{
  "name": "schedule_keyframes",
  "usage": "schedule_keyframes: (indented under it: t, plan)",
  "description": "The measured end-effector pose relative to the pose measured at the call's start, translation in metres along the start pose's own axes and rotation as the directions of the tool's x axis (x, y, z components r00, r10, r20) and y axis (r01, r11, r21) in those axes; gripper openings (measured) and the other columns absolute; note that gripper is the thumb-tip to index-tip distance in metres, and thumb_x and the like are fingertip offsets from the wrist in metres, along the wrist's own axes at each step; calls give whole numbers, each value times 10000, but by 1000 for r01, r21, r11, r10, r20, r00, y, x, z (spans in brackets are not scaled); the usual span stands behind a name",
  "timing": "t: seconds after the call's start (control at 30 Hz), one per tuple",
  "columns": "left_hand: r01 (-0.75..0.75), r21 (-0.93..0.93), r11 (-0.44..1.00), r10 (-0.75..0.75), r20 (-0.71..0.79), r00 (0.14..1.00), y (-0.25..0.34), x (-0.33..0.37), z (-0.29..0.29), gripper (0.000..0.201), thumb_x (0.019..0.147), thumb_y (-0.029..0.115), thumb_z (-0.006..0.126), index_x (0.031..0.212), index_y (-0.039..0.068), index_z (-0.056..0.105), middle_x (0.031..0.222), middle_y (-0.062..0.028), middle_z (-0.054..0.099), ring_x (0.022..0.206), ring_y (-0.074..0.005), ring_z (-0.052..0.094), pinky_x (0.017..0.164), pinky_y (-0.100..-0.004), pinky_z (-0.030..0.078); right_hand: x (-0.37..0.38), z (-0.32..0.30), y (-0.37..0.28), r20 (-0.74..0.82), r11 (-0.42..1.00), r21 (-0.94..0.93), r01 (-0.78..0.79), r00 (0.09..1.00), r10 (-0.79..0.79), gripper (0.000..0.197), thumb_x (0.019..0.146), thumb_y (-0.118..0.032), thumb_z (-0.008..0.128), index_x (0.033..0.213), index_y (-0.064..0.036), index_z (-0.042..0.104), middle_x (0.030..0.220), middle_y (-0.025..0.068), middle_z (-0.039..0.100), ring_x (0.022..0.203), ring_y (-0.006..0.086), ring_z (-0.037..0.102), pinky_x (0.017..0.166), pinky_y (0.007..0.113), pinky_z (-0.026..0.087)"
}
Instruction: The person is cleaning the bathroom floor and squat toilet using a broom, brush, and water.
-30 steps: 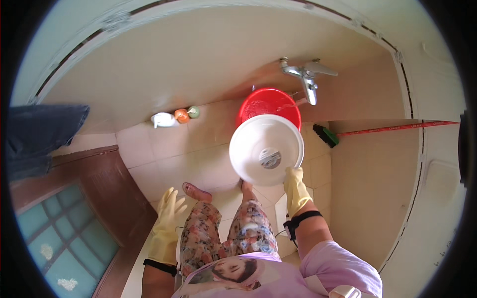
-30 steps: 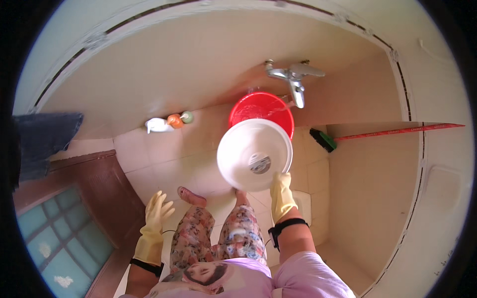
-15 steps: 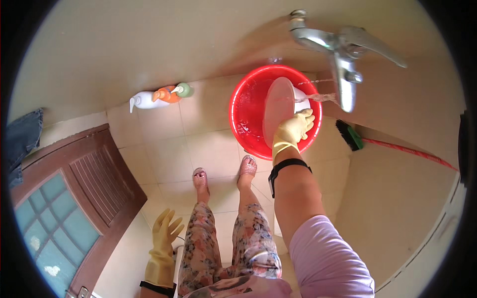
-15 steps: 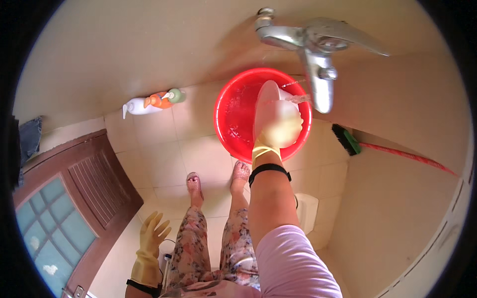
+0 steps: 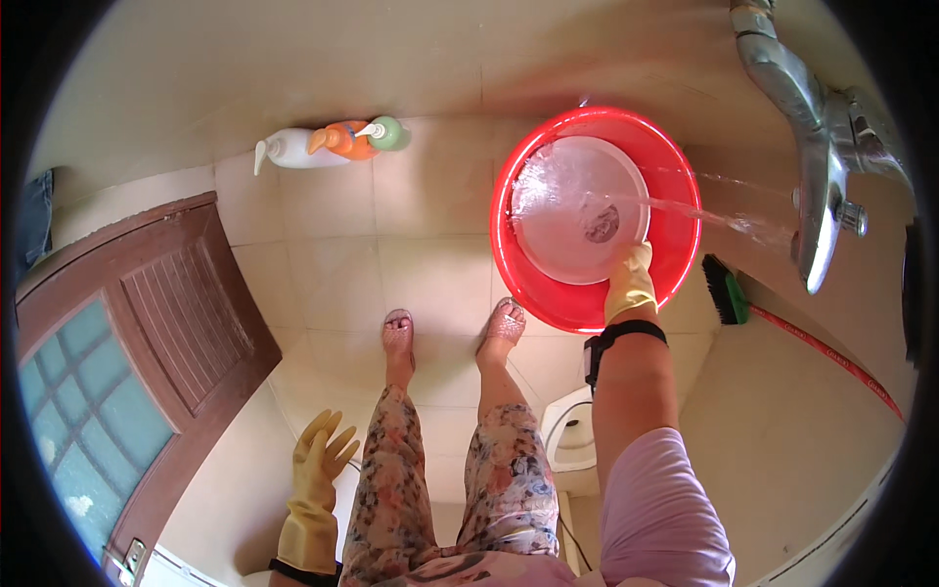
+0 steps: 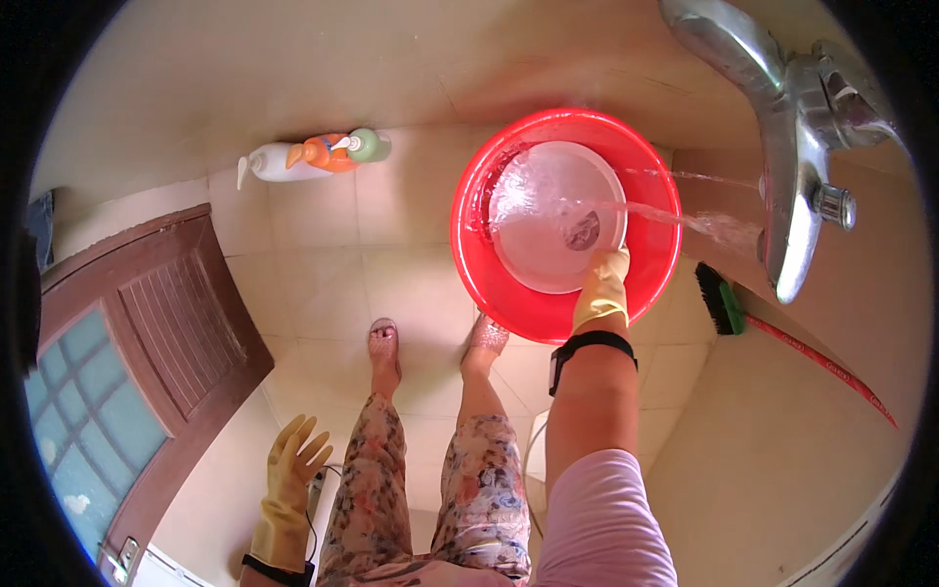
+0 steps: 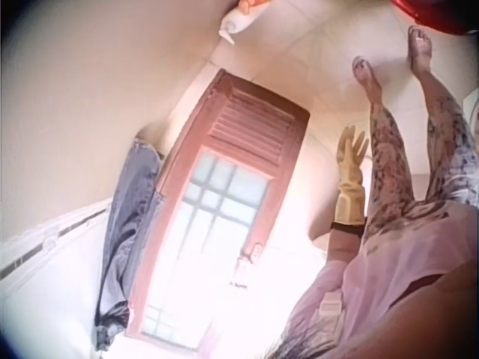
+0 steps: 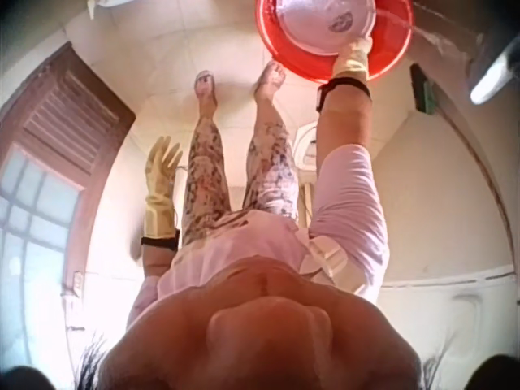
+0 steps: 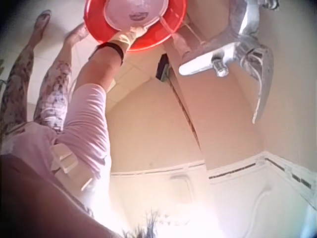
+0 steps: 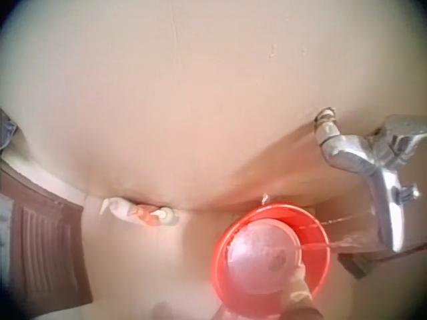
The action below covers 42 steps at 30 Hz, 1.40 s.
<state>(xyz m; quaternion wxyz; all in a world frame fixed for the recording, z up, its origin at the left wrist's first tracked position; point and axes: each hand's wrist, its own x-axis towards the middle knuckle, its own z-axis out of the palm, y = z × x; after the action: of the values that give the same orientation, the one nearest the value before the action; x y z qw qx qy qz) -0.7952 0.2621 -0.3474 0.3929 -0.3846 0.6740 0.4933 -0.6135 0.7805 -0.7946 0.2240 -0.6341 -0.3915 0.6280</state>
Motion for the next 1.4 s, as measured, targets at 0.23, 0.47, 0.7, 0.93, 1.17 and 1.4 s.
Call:
schedule_keyframes:
  t: [0.23,0.47,0.7,0.93,1.17,1.4]
  plan:
    - [-10,55,998,15,-90,996,18,-32,-14,486,1000,273,553,1394,6,455,1387,-176,523,1201,-334,587,975,-426,531,-112,53,-59,78,950,-293,-108,988,136,249,825,-46,631,1065,-53,698,895,31,681,739,152,635,657,303,511]
    - [14,-18,1000,-14,11,1000,22,-35,7,501,997,264,579,1394,-4,432,1328,-143,549,1157,-308,610,934,-401,560,-90,-31,-70,144,899,-419,-128,968,205,347,730,5,618,1072,46,663,923,123,668,821,269,653,749,422,527]
    - [-20,-78,997,29,111,993,30,-59,30,619,966,333,634,1475,100,370,1432,-110,469,1224,-255,560,957,-420,518,-243,12,-196,268,956,-262,-129,942,201,510,759,-9,612,1263,43,557,1090,160,647,923,277,650,769,401,538]
    - [-61,-25,998,65,271,960,21,-81,37,707,936,343,668,1531,195,316,1569,-73,323,1390,-261,398,1037,-442,450,-329,3,-215,434,990,-142,19,900,45,559,734,-28,606,1287,36,552,1090,140,647,927,258,638,837,373,513]
    - [-412,-18,911,402,-187,896,-21,-86,-83,545,964,235,633,1457,102,442,1526,-121,385,1351,-264,438,1108,-365,378,-444,-2,-185,484,965,-224,-138,843,233,527,742,25,566,1267,65,553,1080,143,650,945,266,647,832,371,522]
    - [-789,364,495,785,-577,226,75,-252,-314,434,998,167,558,1406,40,479,1431,-79,498,1316,-216,463,1117,-339,351,-588,29,-174,430,870,-286,-402,757,492,460,823,50,554,1281,77,520,1173,195,613,1051,325,630,854,393,557]
